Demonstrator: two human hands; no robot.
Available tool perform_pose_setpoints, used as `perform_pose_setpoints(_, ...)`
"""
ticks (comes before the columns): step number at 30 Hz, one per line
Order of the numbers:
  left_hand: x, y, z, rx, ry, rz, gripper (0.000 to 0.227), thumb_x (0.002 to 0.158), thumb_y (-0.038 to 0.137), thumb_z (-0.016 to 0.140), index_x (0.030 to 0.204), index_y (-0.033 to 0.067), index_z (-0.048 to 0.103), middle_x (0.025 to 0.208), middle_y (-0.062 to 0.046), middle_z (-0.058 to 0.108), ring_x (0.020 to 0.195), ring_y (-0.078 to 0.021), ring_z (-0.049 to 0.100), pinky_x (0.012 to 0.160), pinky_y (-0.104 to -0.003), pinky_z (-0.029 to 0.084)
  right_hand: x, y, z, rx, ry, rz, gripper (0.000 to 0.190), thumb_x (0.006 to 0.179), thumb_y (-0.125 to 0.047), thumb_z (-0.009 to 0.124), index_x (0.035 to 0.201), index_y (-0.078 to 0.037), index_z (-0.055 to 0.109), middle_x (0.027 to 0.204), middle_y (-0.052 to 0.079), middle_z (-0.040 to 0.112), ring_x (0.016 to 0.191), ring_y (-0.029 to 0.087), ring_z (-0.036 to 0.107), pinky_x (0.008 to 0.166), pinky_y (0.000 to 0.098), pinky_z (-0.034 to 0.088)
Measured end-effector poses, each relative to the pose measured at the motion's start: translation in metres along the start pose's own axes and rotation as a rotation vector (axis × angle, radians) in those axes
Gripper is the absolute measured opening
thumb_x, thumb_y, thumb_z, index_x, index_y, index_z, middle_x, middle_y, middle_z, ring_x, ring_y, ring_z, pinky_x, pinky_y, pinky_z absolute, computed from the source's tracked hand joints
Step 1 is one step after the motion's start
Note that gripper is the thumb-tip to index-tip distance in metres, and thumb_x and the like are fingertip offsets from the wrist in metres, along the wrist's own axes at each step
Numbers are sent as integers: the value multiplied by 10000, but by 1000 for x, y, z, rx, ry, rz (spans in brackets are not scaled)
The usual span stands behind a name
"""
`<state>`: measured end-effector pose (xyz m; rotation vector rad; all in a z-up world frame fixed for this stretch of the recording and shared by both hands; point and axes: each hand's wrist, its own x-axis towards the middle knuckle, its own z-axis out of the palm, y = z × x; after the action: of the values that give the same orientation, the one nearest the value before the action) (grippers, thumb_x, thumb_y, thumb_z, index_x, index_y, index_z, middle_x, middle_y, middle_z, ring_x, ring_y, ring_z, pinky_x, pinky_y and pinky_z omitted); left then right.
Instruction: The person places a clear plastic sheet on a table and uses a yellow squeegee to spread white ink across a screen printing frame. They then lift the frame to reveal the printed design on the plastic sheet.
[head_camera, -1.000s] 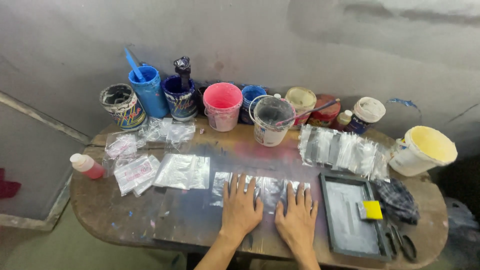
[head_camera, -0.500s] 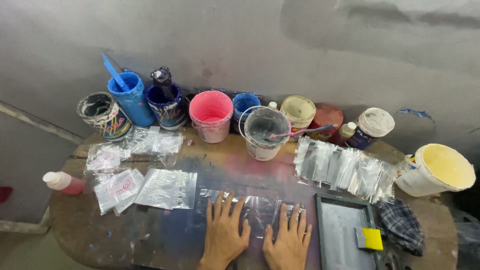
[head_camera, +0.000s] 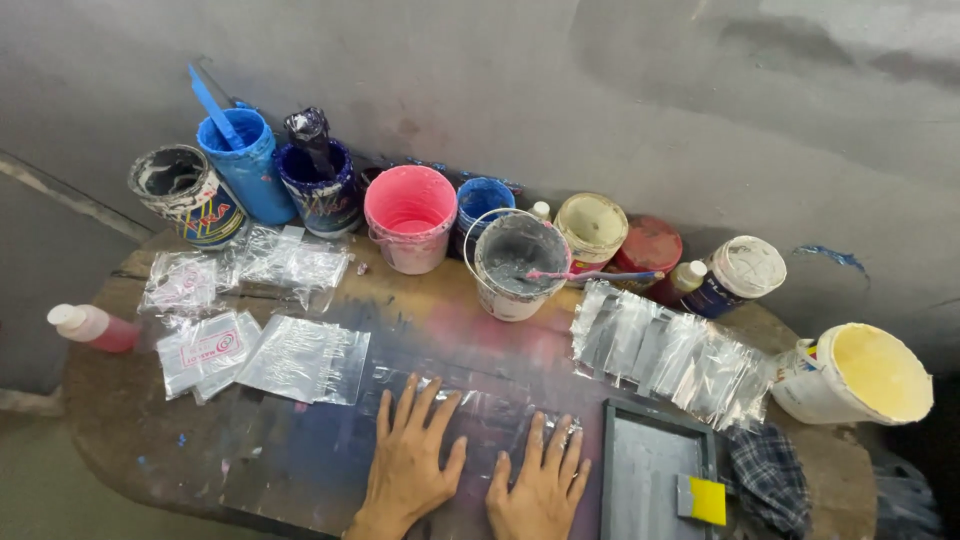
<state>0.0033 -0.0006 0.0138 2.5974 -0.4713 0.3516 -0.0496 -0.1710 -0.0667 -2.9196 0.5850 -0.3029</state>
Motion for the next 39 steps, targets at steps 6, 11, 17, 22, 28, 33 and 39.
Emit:
perform_pose_setpoints(6,-3,-3,8,16,-3,12,610,876,487,651,1387,158,593,1470,-157,528,1461,-408,353,1162,-678,198,5,-3,-19,77,-95,43,811,860,-517,500,1606,-284,286,1707,106,168,1574,314,107,1227,530,103)
perform_pose_setpoints(11,-4,-3,8,29,21,46,617,883,497,634,1384,139,590,1487,-173,518,1478,-401,341,1174,-670,199,5,-10,-40,104,-136,45,775,899,-475,481,1611,-250,272,1704,95,164,1571,315,91,1233,519,73)
perform_pose_setpoints(17,-6,-4,7,31,90,54,611,893,536,629,1373,159,598,1459,-160,543,1450,-398,388,1147,-694,238,5,-12,-48,186,-131,32,768,936,-434,464,1615,-153,239,1706,92,172,1578,299,91,1240,512,62)
perform_pose_setpoints(22,-6,-5,4,23,174,66,552,893,523,634,1339,198,634,1419,-132,581,1422,-387,430,1135,-705,239,2,-8,-50,321,-41,-43,754,951,-351,478,1621,-120,221,1713,104,176,1590,313,92,1245,515,93)
perform_pose_setpoints(28,-5,-6,1,-55,244,134,442,923,478,619,1234,172,689,1319,-86,649,1336,-323,513,1125,-604,272,-10,32,-79,442,422,-133,441,874,-125,652,1311,-67,661,1385,112,667,1341,280,600,1174,467,467)
perform_pose_setpoints(33,-9,9,7,-131,287,202,292,900,319,671,1130,148,732,1176,-64,702,1194,-283,589,967,-480,384,-13,131,-112,33,662,113,155,940,-49,762,1080,-35,825,1060,129,779,963,278,685,931,403,527)
perform_pose_setpoints(39,3,44,17,-220,136,291,321,864,291,721,1140,127,729,1143,-54,684,1101,-262,584,904,-438,412,-2,184,-122,10,5,674,488,911,-463,611,1286,-190,764,1207,129,726,1161,328,657,1003,452,495)
